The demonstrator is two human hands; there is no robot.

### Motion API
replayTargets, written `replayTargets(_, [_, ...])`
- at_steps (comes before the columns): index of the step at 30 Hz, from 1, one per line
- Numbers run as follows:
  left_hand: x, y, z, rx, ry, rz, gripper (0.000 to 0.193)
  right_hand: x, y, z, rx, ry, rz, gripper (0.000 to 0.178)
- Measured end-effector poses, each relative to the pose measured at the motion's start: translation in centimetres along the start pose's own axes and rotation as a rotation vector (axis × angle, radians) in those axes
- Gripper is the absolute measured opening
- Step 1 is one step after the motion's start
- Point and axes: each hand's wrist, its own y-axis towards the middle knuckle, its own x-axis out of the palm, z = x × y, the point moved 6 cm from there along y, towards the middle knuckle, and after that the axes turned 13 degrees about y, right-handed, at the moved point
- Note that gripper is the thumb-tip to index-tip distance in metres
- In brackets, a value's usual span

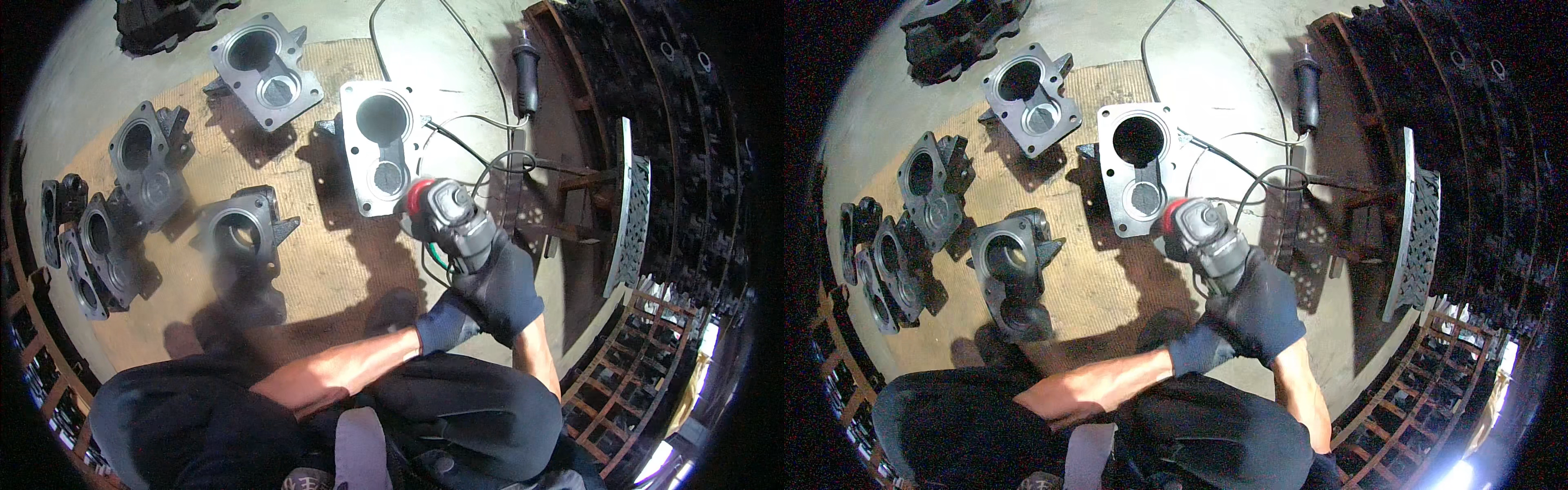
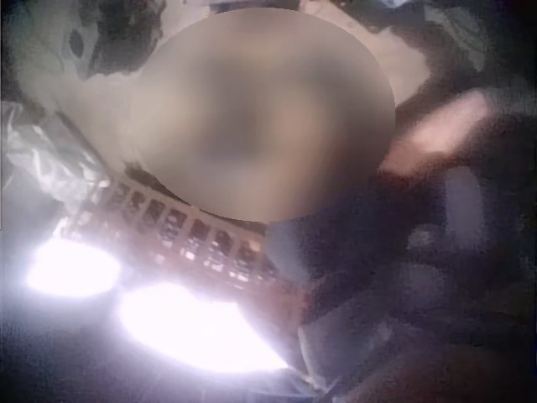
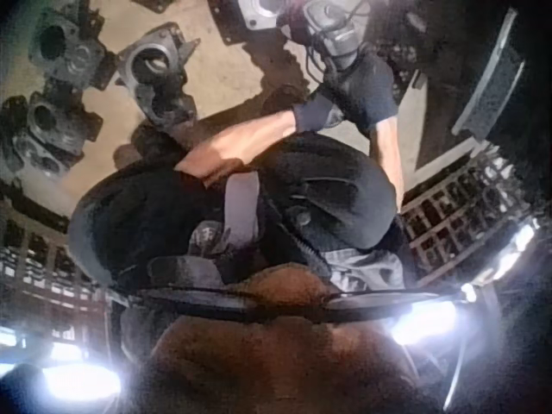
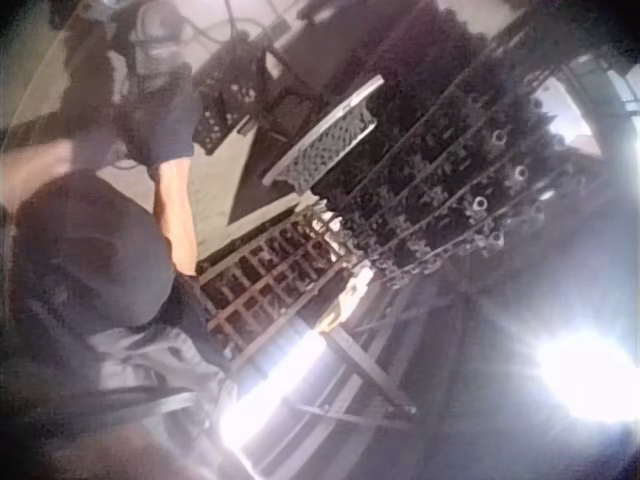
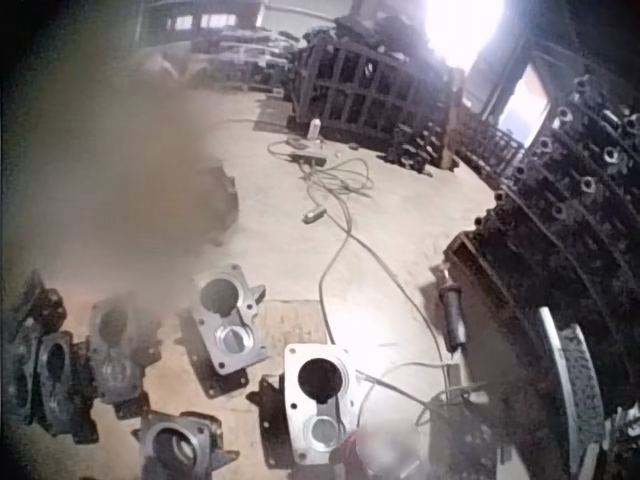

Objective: The person uses an angle grinder to smooth the surfaces of several metal parts laid out on the floor. They systematically move from one part to the next, grinding the edges and inner surfaces.

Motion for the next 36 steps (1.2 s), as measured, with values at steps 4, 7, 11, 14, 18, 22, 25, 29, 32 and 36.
replayTargets(4, [-0.4, 0.5, -1.4, -0.157, -0.266, 0.042, 0.047, 0.1, 0.7, -1.4, 0.136, -0.099, -0.051, 0.062])
replayTargets(7, [-0.1, -0.6, -1.2, -0.065, -0.468, 0.081, 0.043, 1.3, 0.0, -0.2, 0.002, -0.051, -0.055, 0.056])
replayTargets(11, [0.9, -0.5, -1.5, 0.011, -0.666, 0.063, 0.040, 1.1, -0.5, 0.2, -0.070, -0.007, -0.010, 0.053])
replayTargets(14, [0.3, 0.6, -2.0, 0.017, -0.447, 0.025, 0.040, 0.7, 0.6, 0.1, -0.036, -0.023, 0.030, 0.052])
replayTargets(18, [-0.6, 0.8, -1.7, 0.054, -0.089, 0.052, 0.040, 0.8, 1.0, -0.3, 0.018, 0.004, 0.002, 0.054])
replayTargets(22, [1.4, 0.0, -4.2, -0.005, -0.246, 0.085, 0.043, 1.5, -0.8, 0.8, -0.068, 0.066, -0.007, 0.054])
replayTargets(25, [0.9, -0.7, -3.2, -0.020, -0.029, 0.084, 0.044, 1.4, -0.7, 0.1, -0.053, 0.024, -0.033, 0.056])
replayTargets(29, [-0.8, -0.7, -1.6, -0.031, 0.132, -0.009, 0.045, 1.4, 0.5, -0.9, 0.088, 0.035, -0.100, 0.055])
replayTargets(32, [-0.5, -0.7, -1.7, 0.013, 0.161, -0.019, 0.040, 1.6, -0.2, 0.1, 0.048, 0.101, -0.038, 0.054])
replayTargets(36, [3.1, 0.0, -4.0, 0.109, 0.277, -0.084, 0.032, 0.6, -1.8, 1.3, 0.103, 0.214, 0.056, 0.067])
